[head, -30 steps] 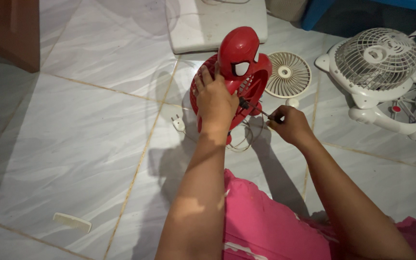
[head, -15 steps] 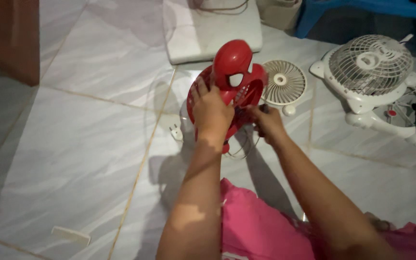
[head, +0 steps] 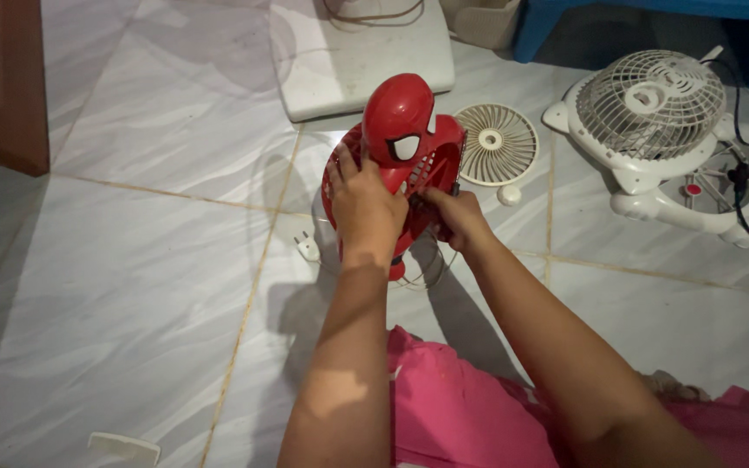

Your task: The person disassembles a red Spider-Man themed desk fan. They remove the front grille, then use a screwdriver to loosen and remove screws from the rear and top of the fan housing, separating the casing parts.

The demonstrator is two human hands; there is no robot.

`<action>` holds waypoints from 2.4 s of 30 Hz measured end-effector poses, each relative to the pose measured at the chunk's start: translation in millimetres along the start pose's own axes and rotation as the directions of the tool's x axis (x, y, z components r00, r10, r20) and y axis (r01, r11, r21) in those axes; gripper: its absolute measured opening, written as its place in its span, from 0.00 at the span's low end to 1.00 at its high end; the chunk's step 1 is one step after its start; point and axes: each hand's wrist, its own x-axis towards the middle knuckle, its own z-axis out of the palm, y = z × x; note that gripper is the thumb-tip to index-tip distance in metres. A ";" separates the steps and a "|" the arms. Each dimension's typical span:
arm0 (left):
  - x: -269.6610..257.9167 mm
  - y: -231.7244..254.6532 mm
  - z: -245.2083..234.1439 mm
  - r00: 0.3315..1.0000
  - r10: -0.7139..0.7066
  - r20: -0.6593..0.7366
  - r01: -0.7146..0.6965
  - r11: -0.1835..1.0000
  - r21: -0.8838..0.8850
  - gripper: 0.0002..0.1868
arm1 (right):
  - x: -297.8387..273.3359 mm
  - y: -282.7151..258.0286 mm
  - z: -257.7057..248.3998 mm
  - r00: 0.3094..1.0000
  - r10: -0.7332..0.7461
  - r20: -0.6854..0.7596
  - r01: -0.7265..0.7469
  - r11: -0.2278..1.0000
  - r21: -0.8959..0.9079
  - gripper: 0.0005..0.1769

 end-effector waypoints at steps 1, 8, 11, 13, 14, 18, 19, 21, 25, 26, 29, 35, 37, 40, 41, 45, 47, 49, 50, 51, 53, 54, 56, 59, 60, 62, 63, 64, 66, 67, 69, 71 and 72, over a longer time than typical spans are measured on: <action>-0.6 0.6 -0.9 1.000 -0.002 -0.001 0.002 1.000 0.001 0.39 | 0.8 -0.6 0.9 1.000 0.017 -0.001 -0.017 1.000 0.005 0.13; -0.6 2.7 -6.8 0.999 -0.009 0.032 0.010 1.000 -0.012 0.41 | 5.0 1.2 3.1 0.994 0.105 0.038 -0.108 0.990 0.090 0.14; -0.6 2.8 -7.3 1.000 0.011 0.002 -0.011 0.999 -0.037 0.44 | 10.8 3.2 2.5 0.988 0.137 0.071 -0.145 0.982 0.124 0.13; -0.8 2.7 -6.3 1.000 0.010 -0.003 -0.010 0.999 -0.041 0.45 | 16.1 5.6 0.6 0.981 0.171 0.097 -0.184 0.971 0.150 0.12; -1.2 2.4 -5.8 1.000 0.009 -0.005 -0.010 0.999 -0.042 0.45 | 19.3 6.6 -0.3 0.975 0.193 0.108 -0.209 0.965 0.158 0.11; -0.7 1.8 -4.1 1.000 0.014 -0.017 -0.015 1.000 -0.024 0.44 | 29.2 11.5 -3.5 0.964 0.210 0.160 -0.248 0.929 0.275 0.11; 0.0 1.5 -3.8 1.000 0.013 -0.015 -0.013 1.000 -0.021 0.44 | 30.8 12.0 -4.4 0.967 0.206 0.149 -0.240 0.931 0.274 0.11; -0.5 1.1 -3.4 1.000 0.009 -0.012 -0.009 0.999 -0.030 0.43 | 31.1 14.1 -6.2 0.971 0.202 0.126 -0.230 0.935 0.270 0.11; -1.9 0.1 -3.4 0.999 0.030 -0.032 -0.031 0.999 -0.038 0.44 | 29.6 12.0 -6.2 0.967 0.212 0.139 -0.234 0.956 0.175 0.11; -1.2 0.5 -3.5 0.998 0.043 -0.043 -0.044 0.998 -0.032 0.44 | 29.5 9.6 -5.5 0.969 0.212 0.130 -0.231 0.959 0.162 0.11; -0.7 1.1 -5.3 0.998 0.043 -0.037 -0.044 0.999 -0.011 0.44 | 30.0 5.3 -4.8 0.969 0.213 0.126 -0.234 0.954 0.185 0.09; -1.5 1.8 -8.0 0.998 0.033 -0.045 -0.035 0.998 -0.044 0.44 | 39.7 16.1 -48.3 0.991 0.126 0.049 -0.131 0.983 0.125 0.05; -1.8 0.6 -7.3 0.999 0.035 -0.041 -0.035 0.999 -0.019 0.41 | 44.0 25.6 -86.0 0.992 0.053 -0.110 -0.048 0.998 0.043 0.06; -1.6 -1.1 -4.0 0.997 0.064 -0.033 -0.065 0.998 -0.024 0.41 | 50.4 41.6 -152.9 0.945 -0.131 -0.298 0.079 0.980 -0.181 0.06; -1.4 -1.6 -3.9 0.996 0.078 -0.035 -0.079 0.996 -0.033 0.42 | 52.7 46.1 -171.3 0.920 -0.201 -0.336 0.101 0.951 -0.292 0.08; 2.6 0.5 -6.0 0.998 0.066 -0.007 -0.066 0.998 -0.017 0.42 | 66.8 60.9 -215.1 0.845 -0.373 -0.384 0.084 0.801 -0.593 0.13; 2.1 0.6 -7.2 0.995 0.098 -0.009 -0.098 0.995 -0.025 0.43 | 72.6 63.1 -227.0 0.843 -0.369 -0.392 0.061 0.789 -0.612 0.12; 0.8 -1.3 -5.5 0.995 0.098 -0.001 -0.098 0.995 -0.023 0.44 | 75.8 67.8 -232.3 0.852 -0.327 -0.409 0.048 0.826 -0.561 0.11; 2.2 -2.0 -5.0 0.995 0.101 0.000 -0.101 0.995 -0.017 0.44 | 77.1 69.3 -232.4 0.855 -0.321 -0.406 0.063 0.843 -0.534 0.11; 1.9 -2.1 -4.3 0.994 0.110 0.001 -0.110 0.994 -0.020 0.43 | 77.0 70.8 -232.2 0.859 -0.316 -0.403 0.079 0.859 -0.505 0.11; 2.0 -3.9 -3.7 0.992 0.129 -0.009 -0.129 0.991 -0.024 0.42 | 77.7 69.4 -230.5 0.873 -0.272 -0.405 0.078 0.898 -0.433 0.11; 2.5 -4.4 -3.0 0.991 0.132 -0.006 -0.132 0.991 -0.012 0.41 | 76.9 66.5 -232.7 0.883 -0.227 -0.411 0.055 0.920 -0.388 0.12; 2.9 -5.7 -1.9 0.991 0.136 0.002 -0.136 0.991 0.011 0.40 | 74.8 59.7 -236.7 0.890 -0.163 -0.425 0.038 0.957 -0.288 0.14; 1.2 -9.9 -1.0 0.987 0.158 -0.007 -0.158 0.987 -0.026 0.41 | 64.4 35.4 -252.4 0.901 -0.079 -0.426 0.024 0.991 -0.132 0.17; 1.4 -11.3 -0.9 0.989 0.149 0.012 -0.148 0.988 -0.038 0.40 | 57.8 23.6 -257.2 0.915 -0.032 -0.403 -0.004 0.996 -0.088 0.17; 3.2 -13.9 -1.4 0.990 0.132 0.048 -0.129 0.990 -0.059 0.39 | 40.1 5.9 -252.5 0.943 0.022 -0.332 -0.062 0.992 -0.112 0.17; 4.0 -15.0 -1.6 0.989 0.145 0.038 -0.143 0.988 -0.049 0.40 | 27.7 -5.9 -249.9 0.958 0.033 -0.286 -0.088 0.980 -0.179 0.18; 4.3 -16.0 -0.9 0.987 0.157 0.028 -0.156 0.987 -0.038 0.41 | 13.7 -17.7 -246.0 0.969 0.048 -0.241 -0.110 0.963 -0.248 0.18; 3.5 -18.8 0.1 0.983 0.184 0.019 -0.183 0.982 -0.045 0.40 | -16.2 -36.8 -231.0 0.990 0.066 -0.121 -0.104 0.936 -0.336 0.16; 3.1 -20.6 -0.1 0.980 0.198 0.020 -0.196 0.979 -0.063 0.39 | -30.4 -44.4 -220.8 0.995 0.080 -0.060 -0.096 0.920 -0.379 0.18; 2.1 -26.0 -4.2 0.977 0.214 0.005 -0.212 0.972 -0.104 0.38 | -51.9 -57.1 -194.1 0.988 0.121 0.097 -0.057 0.863 -0.502 0.21; 3.9 -31.0 -6.7 0.976 0.218 -0.015 -0.218 0.963 -0.159 0.40 | -65.2 -62.2 -165.1 0.971 0.166 0.174 -0.035 0.814 -0.580 0.19; 4.9 -33.0 -7.3 0.974 0.225 -0.015 -0.224 0.960 -0.166 0.42 | -68.7 -60.4 -149.8 0.968 0.182 0.173 -0.043 0.799 -0.600 0.18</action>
